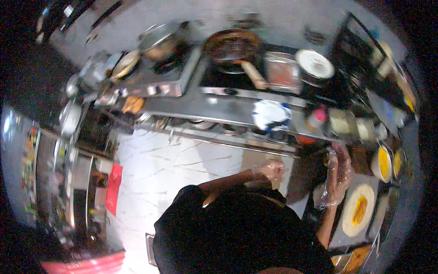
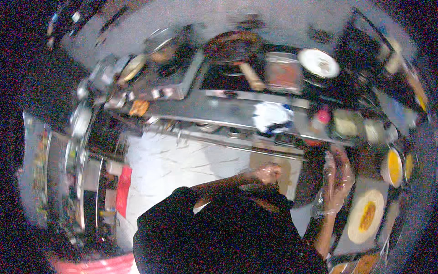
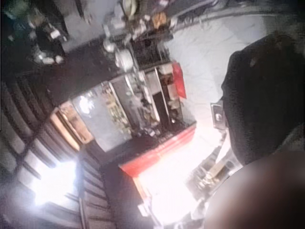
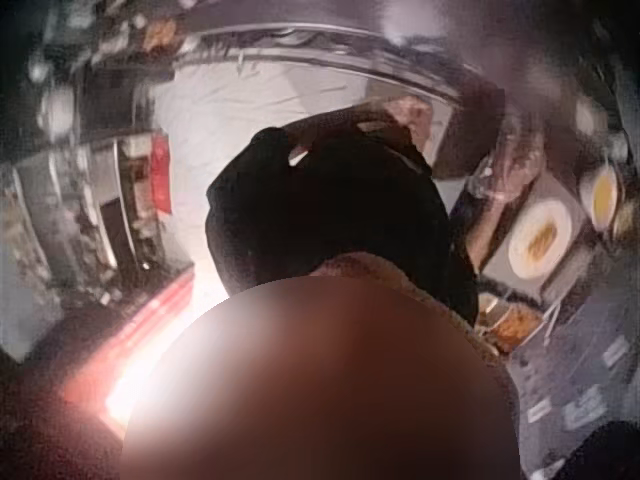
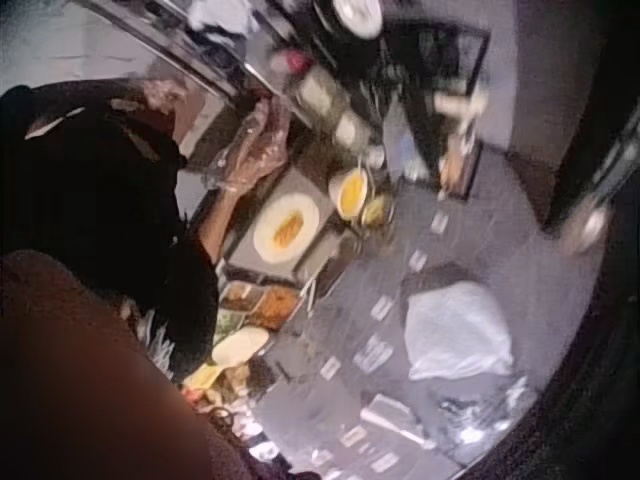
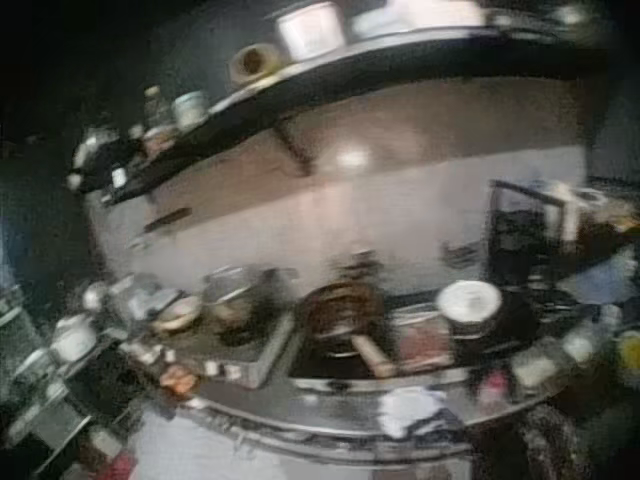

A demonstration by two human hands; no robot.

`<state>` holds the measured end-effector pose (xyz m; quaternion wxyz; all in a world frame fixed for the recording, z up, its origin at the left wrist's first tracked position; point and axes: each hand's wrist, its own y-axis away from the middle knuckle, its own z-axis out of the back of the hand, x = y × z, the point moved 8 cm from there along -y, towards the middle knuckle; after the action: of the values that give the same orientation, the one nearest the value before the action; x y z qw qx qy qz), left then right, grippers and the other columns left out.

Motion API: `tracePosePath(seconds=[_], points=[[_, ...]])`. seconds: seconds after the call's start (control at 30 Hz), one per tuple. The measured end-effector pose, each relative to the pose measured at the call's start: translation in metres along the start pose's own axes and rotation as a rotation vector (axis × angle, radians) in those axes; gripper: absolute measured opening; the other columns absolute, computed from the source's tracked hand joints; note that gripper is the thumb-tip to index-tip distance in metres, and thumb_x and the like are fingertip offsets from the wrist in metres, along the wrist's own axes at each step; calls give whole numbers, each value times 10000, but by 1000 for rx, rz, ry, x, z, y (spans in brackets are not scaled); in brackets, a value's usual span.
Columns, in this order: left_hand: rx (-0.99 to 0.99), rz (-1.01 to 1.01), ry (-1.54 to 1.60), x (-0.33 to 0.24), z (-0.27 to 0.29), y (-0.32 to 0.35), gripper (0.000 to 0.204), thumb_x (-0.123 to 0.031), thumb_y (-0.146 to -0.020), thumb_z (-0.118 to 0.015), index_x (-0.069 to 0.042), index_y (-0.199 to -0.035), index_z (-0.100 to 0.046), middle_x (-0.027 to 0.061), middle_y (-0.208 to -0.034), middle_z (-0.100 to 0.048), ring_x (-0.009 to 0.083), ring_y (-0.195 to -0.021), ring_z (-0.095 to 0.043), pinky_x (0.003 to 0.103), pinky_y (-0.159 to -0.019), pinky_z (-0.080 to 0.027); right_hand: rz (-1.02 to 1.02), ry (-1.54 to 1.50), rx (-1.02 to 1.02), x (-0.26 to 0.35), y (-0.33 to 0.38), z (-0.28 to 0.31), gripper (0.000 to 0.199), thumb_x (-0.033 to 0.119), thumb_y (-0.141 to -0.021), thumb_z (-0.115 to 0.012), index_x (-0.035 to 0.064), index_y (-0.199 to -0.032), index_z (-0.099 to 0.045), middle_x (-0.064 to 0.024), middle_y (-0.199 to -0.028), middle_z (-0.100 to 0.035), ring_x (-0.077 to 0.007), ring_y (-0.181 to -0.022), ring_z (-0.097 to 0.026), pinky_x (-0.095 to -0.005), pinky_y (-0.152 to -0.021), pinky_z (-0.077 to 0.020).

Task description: The person assembles a taco by placing a tortilla on a cutting board, adding shredded cheese, fried meat, and chopped vegetables. They wash and dry their hands, put on disposable gloves, and continue adding ingredients before folding the tortilla.

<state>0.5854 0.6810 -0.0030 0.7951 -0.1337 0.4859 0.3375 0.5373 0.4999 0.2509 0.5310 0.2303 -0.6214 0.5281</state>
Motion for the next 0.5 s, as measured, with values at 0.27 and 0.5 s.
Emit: tracePosePath(seconds=[0.27,0.5], points=[[-916,382,280,173,200,331,205,-80,-850,-544,-20,-666,-480,59,-634,-476,162,-618,-471,370,-580,-414,737,212,583,200,1,-375,316,141,-921,-605,51,-1223,-621,-129,-1198,-651,-289,-1085,-635,-380,-944,-487],[-1318,715,377,210,302,487,279,-145,-895,-617,-17,-677,-499,50,-584,-434,144,-559,-425,342,-549,-409,1044,311,546,270,-46,-705,305,279,-958,-516,171,-1213,-644,-143,-1209,-635,-346,-1058,-621,-428,-908,-488]])
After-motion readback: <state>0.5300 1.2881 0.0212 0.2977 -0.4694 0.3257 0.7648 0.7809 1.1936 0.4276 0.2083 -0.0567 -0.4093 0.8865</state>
